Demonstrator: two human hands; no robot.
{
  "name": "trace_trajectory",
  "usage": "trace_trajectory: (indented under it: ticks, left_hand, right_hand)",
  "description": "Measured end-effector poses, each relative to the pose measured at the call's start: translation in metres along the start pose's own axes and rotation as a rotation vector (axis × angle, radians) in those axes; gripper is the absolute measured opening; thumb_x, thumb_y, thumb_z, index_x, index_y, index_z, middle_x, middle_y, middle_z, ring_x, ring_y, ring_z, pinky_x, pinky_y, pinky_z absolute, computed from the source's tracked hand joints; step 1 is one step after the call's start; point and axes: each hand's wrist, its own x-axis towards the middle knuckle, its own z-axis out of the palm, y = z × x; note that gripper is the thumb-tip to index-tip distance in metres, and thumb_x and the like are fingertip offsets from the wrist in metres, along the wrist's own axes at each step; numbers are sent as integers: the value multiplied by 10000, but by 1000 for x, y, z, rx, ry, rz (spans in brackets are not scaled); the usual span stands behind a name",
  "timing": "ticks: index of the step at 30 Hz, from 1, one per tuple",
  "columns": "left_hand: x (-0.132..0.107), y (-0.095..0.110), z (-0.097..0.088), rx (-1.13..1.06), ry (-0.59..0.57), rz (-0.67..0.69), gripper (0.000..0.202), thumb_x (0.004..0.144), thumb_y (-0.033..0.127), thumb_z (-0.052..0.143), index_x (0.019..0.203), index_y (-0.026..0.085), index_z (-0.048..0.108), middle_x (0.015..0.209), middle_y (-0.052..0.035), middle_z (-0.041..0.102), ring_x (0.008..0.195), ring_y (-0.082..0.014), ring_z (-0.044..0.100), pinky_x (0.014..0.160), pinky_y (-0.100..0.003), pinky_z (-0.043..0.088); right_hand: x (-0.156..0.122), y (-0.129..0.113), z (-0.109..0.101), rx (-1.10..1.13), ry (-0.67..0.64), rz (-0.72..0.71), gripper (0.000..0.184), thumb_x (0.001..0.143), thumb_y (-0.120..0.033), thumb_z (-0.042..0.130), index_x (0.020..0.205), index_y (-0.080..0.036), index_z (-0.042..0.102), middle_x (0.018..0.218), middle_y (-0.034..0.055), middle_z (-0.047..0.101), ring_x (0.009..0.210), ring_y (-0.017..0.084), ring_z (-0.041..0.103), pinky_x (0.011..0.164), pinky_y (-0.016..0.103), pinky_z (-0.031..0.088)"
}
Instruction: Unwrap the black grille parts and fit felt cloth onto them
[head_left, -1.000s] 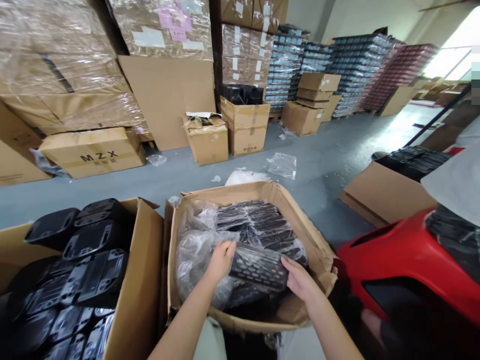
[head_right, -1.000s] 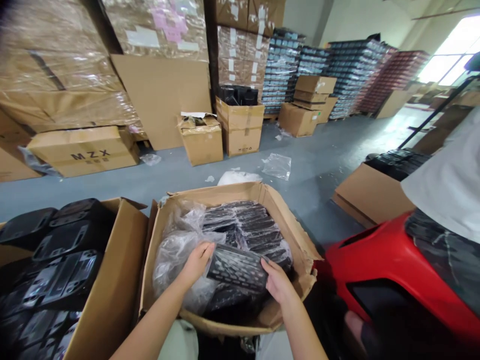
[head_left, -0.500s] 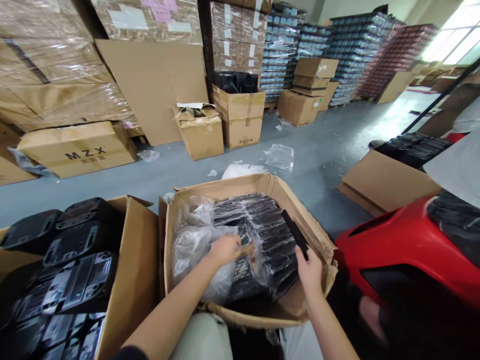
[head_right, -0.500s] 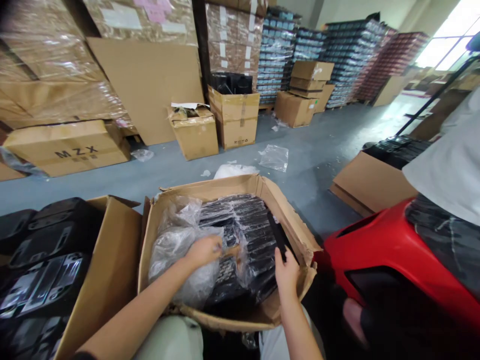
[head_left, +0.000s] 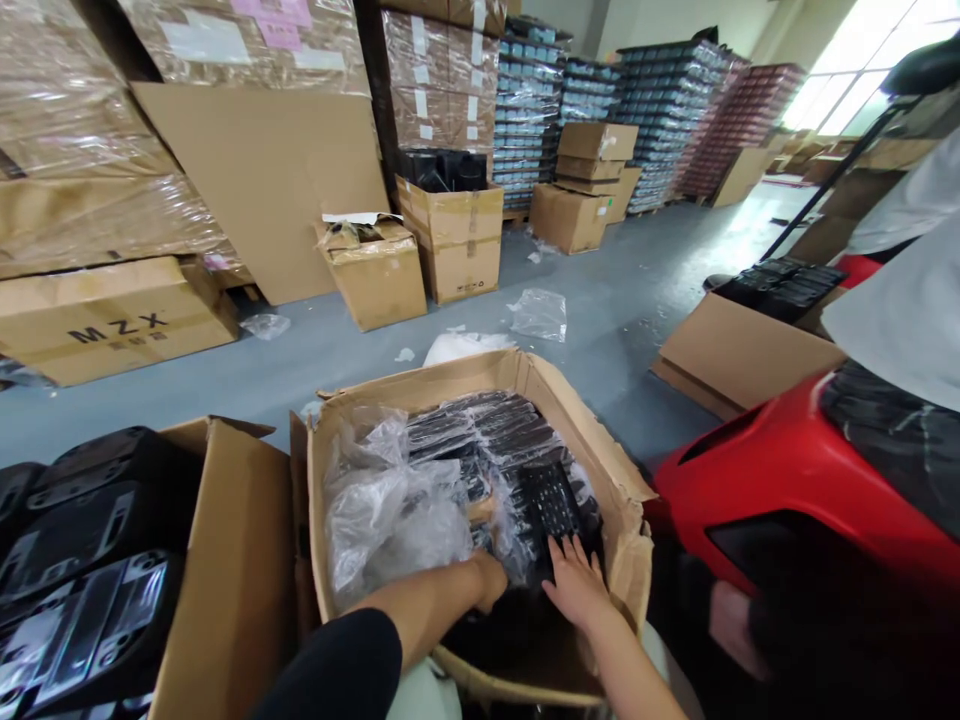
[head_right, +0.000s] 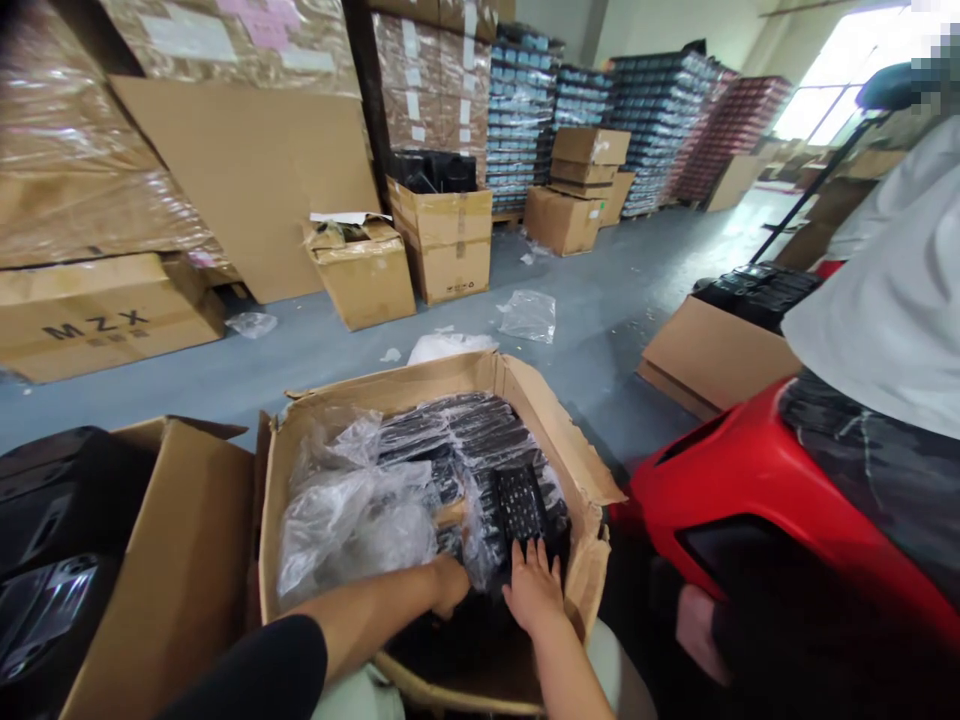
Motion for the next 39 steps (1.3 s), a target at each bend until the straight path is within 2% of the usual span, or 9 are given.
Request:
trace_trajectory:
  ticks: [3,7,12,17,20,23,28,34,39]
  left_hand:
    - [-11,2,-4,91,-84,-17,212,386,-5,625,513,164,602,655,-124,666,706,-344,612,664,-451,469]
    - [-43,3,-22,89,-50,-24,254,457,61,593,694,143,633,781,-166,664,770,-364,602,672,-461,459]
    - [-88,-4,-56,-44,164,-127,175,603,155,492,744,177,593,801,-101,655,788,-276,604,698,-372,456]
    - [-113,-12,-65,-258,442,-294,231,768,200,285,777,154,511,629,-29,594,530,-137,578,517,-233,454]
    - [-115,-11,-52,-611,620,-353,204,774,224,296,804,151,485,535,22,531,380,-99,493,395,-208,410]
    - [-112,-6,-43,-779,696,-305,166,744,252,398,800,162,525,567,9,571,453,-125,538,476,-254,454]
    - [-113,-1,-56,-538,853,-262,275,678,249,534,944,187,560,962,-53,630,909,-187,559,827,-298,410]
    - [-115,1,-70,-240,749,-354,298,803,333,365,692,203,610,720,-46,642,705,-180,590,667,-271,413]
    - [-111,-5,-68,-505,1215,-320,357,791,417,320,617,181,523,618,-15,542,626,-148,518,623,-246,398]
  right_hand:
    - [-1,-3,-5,3,9,1,582,709,-199,480,1270,-135,341,1340,162,313,1264,277,167,989,480,156]
    - [2,-3,-10,123,64,-39,531,700,-183,476,1221,-101,411,1308,184,357,1242,297,226,978,490,195]
    - [8,-4,-20,661,133,-322,512,618,-64,415,1115,-140,513,1190,124,507,1122,200,434,979,358,282]
    - [2,-14,-36,1231,-137,-633,498,696,-205,482,1192,-197,434,1205,80,508,1143,200,419,973,400,284]
    - [-3,-25,-37,1171,-179,-745,551,702,-315,560,1215,-184,407,1233,83,482,1133,211,425,964,382,295]
    - [-2,-35,-32,873,-69,-683,354,737,-340,518,1033,-152,563,1021,98,619,943,227,550,860,359,385]
    - [3,-37,-26,645,3,-606,252,789,-271,393,871,-166,606,822,81,663,808,213,592,745,288,420]
    - [2,-34,-27,714,-39,-629,225,739,-224,434,859,-147,608,844,74,654,796,209,578,754,310,418]
    - [6,-30,-26,905,-155,-594,229,660,-253,554,842,-129,614,800,37,634,765,199,553,733,327,429]
